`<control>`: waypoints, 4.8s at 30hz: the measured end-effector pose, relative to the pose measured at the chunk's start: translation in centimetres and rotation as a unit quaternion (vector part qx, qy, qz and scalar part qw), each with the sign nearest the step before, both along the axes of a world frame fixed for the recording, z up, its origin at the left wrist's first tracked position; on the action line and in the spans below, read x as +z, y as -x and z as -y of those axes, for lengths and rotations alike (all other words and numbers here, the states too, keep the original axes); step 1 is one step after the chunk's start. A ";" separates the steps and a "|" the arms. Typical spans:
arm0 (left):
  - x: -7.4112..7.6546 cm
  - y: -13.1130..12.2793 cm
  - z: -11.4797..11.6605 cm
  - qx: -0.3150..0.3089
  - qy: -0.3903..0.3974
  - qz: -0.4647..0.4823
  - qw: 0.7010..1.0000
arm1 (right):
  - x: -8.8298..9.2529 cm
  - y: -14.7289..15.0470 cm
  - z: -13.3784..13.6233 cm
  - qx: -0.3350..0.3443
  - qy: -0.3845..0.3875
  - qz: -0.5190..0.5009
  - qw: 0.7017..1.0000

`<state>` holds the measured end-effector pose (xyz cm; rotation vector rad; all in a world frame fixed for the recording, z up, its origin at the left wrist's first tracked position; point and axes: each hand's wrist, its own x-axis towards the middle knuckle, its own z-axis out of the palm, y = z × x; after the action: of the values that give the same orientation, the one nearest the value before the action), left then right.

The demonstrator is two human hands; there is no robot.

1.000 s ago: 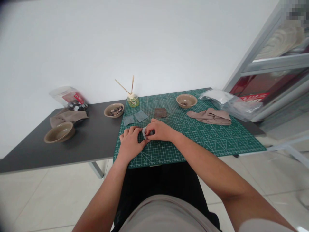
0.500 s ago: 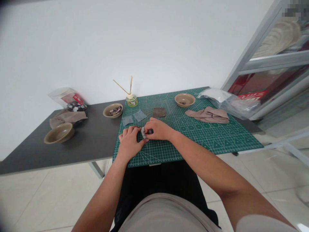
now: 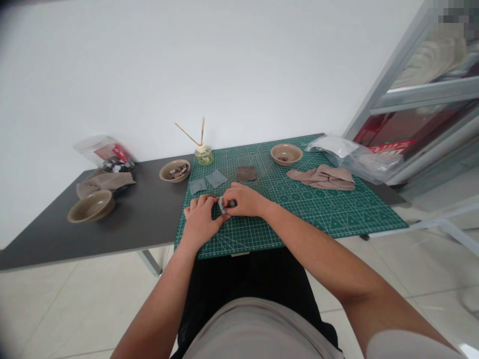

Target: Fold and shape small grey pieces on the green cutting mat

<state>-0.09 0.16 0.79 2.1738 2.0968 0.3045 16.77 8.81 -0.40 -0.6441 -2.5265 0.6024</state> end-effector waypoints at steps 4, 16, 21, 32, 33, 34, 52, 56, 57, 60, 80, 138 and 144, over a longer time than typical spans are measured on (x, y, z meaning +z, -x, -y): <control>-0.1 0.1 0.0 -0.007 -0.012 0.001 1.000 | -0.1 0.3 -0.3 -0.012 -0.001 0.008 1.000; -0.2 0.1 0.2 -0.009 -0.044 0.044 0.998 | -0.2 0.0 0.0 0.004 -0.015 -0.015 1.000; -0.6 1.1 0.1 -0.037 -0.082 0.181 0.979 | -0.1 0.1 0.2 -0.045 0.023 -0.077 0.996; -2.3 2.4 -0.7 -0.019 -0.167 0.368 0.914 | -0.8 -0.1 -0.4 -0.105 -0.003 -0.017 0.994; -2.3 2.5 -0.7 -0.014 -0.172 0.379 0.909 | -1.0 -0.1 -0.5 -0.103 -0.021 0.004 0.994; -2.3 2.5 -0.8 -0.011 -0.174 0.388 0.905 | -1.1 -0.1 -0.5 -0.098 -0.030 0.020 0.994; -2.3 2.6 -1.1 0.047 -0.104 0.449 0.886 | 0.1 -0.3 -0.1 -0.201 0.097 -0.130 0.966; -1.9 2.4 -1.0 0.051 -0.097 0.426 0.898 | 0.2 -0.5 0.0 -0.217 0.050 -0.161 0.961; -1.8 2.4 -0.9 0.049 -0.097 0.418 0.902 | 0.2 -0.5 0.0 -0.212 0.039 -0.142 0.966; -1.7 2.3 -0.9 0.044 -0.093 0.409 0.907 | 0.1 -0.2 -0.1 -0.179 0.029 -0.074 0.981; -1.3 1.9 -0.7 0.039 -0.067 0.443 0.893 | 0.8 1.0 3.6 -0.137 -0.084 0.045 0.986; -1.7 2.4 -0.4 0.049 -0.072 0.585 0.807 | -0.8 2.3 5.5 -0.155 -0.195 0.001 0.968; -1.5 2.4 -0.4 0.021 -0.089 0.537 0.839 | -1.1 2.4 5.4 -0.101 -0.247 -0.003 0.964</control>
<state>-2.51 0.54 -0.70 1.3891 1.4407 1.3740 14.37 3.39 -1.47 -0.6911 -2.4236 -0.1013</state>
